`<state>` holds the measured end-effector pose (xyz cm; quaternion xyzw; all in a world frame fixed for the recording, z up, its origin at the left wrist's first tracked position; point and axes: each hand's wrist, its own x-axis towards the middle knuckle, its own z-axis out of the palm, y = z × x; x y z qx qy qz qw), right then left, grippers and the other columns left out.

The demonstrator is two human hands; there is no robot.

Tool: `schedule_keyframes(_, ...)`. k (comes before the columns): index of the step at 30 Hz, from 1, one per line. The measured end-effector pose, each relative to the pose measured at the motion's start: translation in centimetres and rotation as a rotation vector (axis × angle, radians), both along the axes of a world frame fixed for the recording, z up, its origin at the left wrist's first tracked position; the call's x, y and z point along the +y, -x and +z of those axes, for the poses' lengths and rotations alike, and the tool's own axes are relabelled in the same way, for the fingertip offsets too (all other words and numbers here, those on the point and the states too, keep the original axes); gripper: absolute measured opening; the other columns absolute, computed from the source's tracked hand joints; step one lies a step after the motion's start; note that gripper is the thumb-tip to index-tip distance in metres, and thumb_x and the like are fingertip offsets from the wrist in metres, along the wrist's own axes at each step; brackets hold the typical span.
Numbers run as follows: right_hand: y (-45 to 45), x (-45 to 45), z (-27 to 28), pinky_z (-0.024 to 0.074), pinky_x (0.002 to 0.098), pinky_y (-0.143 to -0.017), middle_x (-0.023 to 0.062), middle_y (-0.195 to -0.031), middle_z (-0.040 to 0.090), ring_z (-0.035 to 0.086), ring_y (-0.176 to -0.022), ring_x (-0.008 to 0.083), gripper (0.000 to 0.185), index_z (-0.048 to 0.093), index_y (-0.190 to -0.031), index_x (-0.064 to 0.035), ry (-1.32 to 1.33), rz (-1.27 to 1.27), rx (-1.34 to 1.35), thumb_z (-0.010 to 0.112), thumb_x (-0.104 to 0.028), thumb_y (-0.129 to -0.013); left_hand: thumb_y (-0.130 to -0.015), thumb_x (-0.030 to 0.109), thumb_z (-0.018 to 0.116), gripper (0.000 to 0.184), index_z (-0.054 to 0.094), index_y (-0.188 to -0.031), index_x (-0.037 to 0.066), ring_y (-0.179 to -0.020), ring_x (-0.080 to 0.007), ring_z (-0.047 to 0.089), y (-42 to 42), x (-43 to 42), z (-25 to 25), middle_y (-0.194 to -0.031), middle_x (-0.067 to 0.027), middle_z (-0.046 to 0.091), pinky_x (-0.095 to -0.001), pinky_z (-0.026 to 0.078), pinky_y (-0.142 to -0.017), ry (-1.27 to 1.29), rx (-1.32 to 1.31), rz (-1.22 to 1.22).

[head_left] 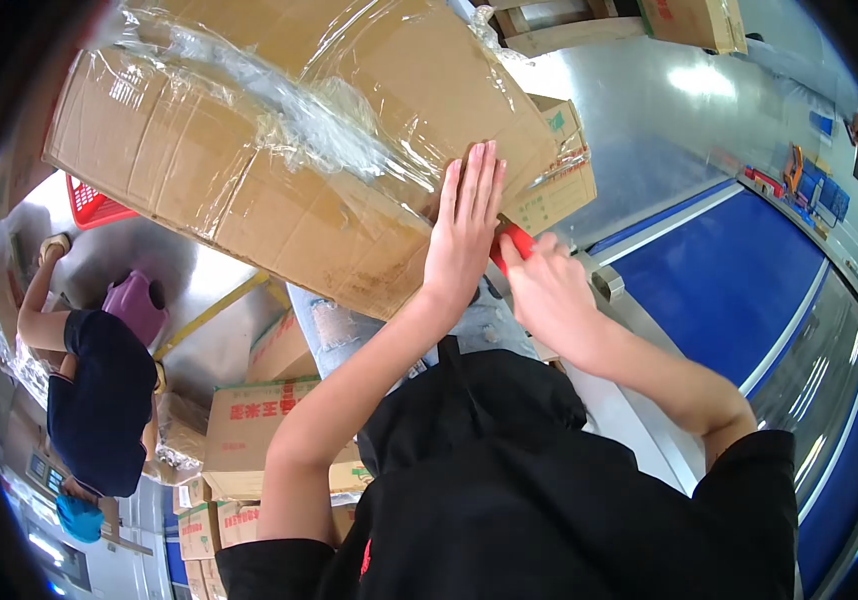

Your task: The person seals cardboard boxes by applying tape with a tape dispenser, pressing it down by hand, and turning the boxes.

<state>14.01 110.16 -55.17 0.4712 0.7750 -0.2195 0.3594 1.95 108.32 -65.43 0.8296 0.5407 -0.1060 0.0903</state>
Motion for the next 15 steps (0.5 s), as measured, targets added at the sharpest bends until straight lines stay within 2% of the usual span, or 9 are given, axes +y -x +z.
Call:
schedule_keyframes(1, 0.8, 0.6, -0.5, 0.0613, 0.0427, -0.067, 0.0246, -0.091, 0.068, 0.072, -0.086, 0.0368, 0.055, 0.067, -0.130, 0.0032, -0.003, 0.115, -0.018, 0.076, -0.007, -0.077, -0.105, 0.039, 0.049, 0.080, 0.026, -0.172, 0.003, -0.168, -0.0380, 0.017, -0.2, -0.1, -0.2, -0.180, -0.0202, 0.020, -0.0553, 0.013, -0.137, 0.010, 0.008, -0.003)
schedule_keyframes(3, 0.5, 0.5, -2.0, 0.0601, 0.0411, -0.064, 0.0153, -0.079, 0.074, 0.074, -0.083, 0.0296, 0.032, 0.079, -0.105, -0.0033, -0.040, 0.311, -0.036, 0.077, -0.015, -0.075, -0.105, 0.038, 0.049, 0.079, 0.026, -0.172, 0.003, -0.168, -0.0379, 0.017, -0.1, 0.0, 0.0, -0.180, -0.0202, 0.020, -0.0556, 0.013, -0.137, -0.010, 0.057, -0.026)
schedule_keyframes(5, -4.5, 0.0, -6.4, 0.0614, 0.0473, -0.075, 0.0190, -0.089, 0.079, 0.077, -0.086, 0.0332, 0.025, 0.081, -0.095, -0.0048, 0.621, 0.192, -0.324, 0.073, -0.018, -0.075, -0.106, 0.036, 0.048, 0.077, 0.026, -0.172, 0.003, -0.168, -0.0386, 0.017, 0.1, 0.1, 0.7, -0.180, -0.0215, 0.021, -0.0565, 0.013, -0.137, -0.034, 0.121, -0.041)
schedule_keyframes(6, -10.4, -1.8, -8.3, 0.0602, 0.0498, -0.076, 0.0170, -0.095, 0.081, 0.077, -0.085, 0.0297, 0.021, 0.083, -0.088, -0.0080, 0.520, 0.187, -0.238, 0.072, -0.022, -0.077, -0.106, 0.036, 0.048, 0.077, 0.026, -0.172, 0.003, -0.168, -0.0386, 0.017, 0.1, -0.4, 0.8, -0.180, -0.0215, 0.021, -0.0565, 0.013, -0.137, -0.053, 0.109, -0.047)
schedule_keyframes(7, -14.5, -4.1, -10.1, 0.0600, 0.0495, -0.076, 0.0191, -0.096, 0.079, 0.076, -0.093, 0.0340, 0.019, 0.083, -0.088, -0.0076, 0.367, 0.165, -0.397, 0.071, -0.021, -0.080, -0.105, 0.034, 0.048, 0.075, 0.030, -0.171, 0.002, -0.167, -0.0393, 0.021, -0.4, -1.2, 0.4, -0.179, -0.0223, 0.023, -0.0561, 0.016, -0.137, -0.076, 0.065, -0.015)
schedule_keyframes(8, -17.6, -5.1, -10.5, 0.0603, 0.0523, -0.075, 0.0223, -0.099, 0.078, 0.073, -0.102, 0.0387, 0.020, 0.081, -0.093, -0.0055, 0.113, 0.322, -0.349, 0.072, -0.017, -0.080, -0.105, 0.032, 0.049, 0.072, 0.034, -0.169, 0.002, -0.166, -0.0399, 0.024, -1.1, -0.7, -0.6, -0.178, -0.0230, 0.026, -0.0557, 0.018, -0.137, -0.107, 0.048, 0.070)
schedule_keyframes(10, -15.2, -2.4, -6.5, 0.0614, 0.0569, -0.083, 0.0261, -0.099, 0.075, 0.072, -0.104, 0.0442, 0.048, 0.071, -0.130, 0.0002, -0.092, 0.012, -0.261, 0.072, -0.008, -0.083, -0.105, 0.033, 0.047, 0.073, 0.034, -0.169, 0.002, -0.166, -0.0402, 0.024, -2.5, -0.9, -1.4, -0.178, -0.0225, 0.027, -0.0559, 0.018, -0.137, -0.080, 0.089, 0.089)
schedule_keyframes(11, -13.4, -1.0, -4.5, 0.0617, 0.0544, -0.088, 0.0280, -0.098, 0.075, 0.073, -0.099, 0.0453, 0.053, 0.068, -0.142, -0.0075, -0.052, -0.198, -0.284, 0.070, -0.013, -0.089, -0.105, 0.034, 0.046, 0.073, 0.034, -0.169, 0.002, -0.165, -0.0400, 0.025, -2.3, -1.0, -1.4, -0.178, -0.0214, 0.028, -0.0564, 0.019, -0.137, -0.100, 0.055, 0.082)
schedule_keyframes(15, -7.7, 5.5, 5.3, 0.0593, 0.0519, -0.094, 0.0295, -0.112, 0.075, 0.073, -0.105, 0.0488, 0.052, 0.068, -0.146, -0.0187, 0.023, -0.380, -0.222, 0.069, -0.021, -0.094, -0.104, 0.034, 0.050, 0.074, 0.036, -0.168, 0.000, -0.166, -0.0361, 0.024, -0.2, -1.1, 0.6, -0.178, -0.0188, 0.027, -0.0523, 0.021, -0.137, -0.160, -0.017, -0.106)
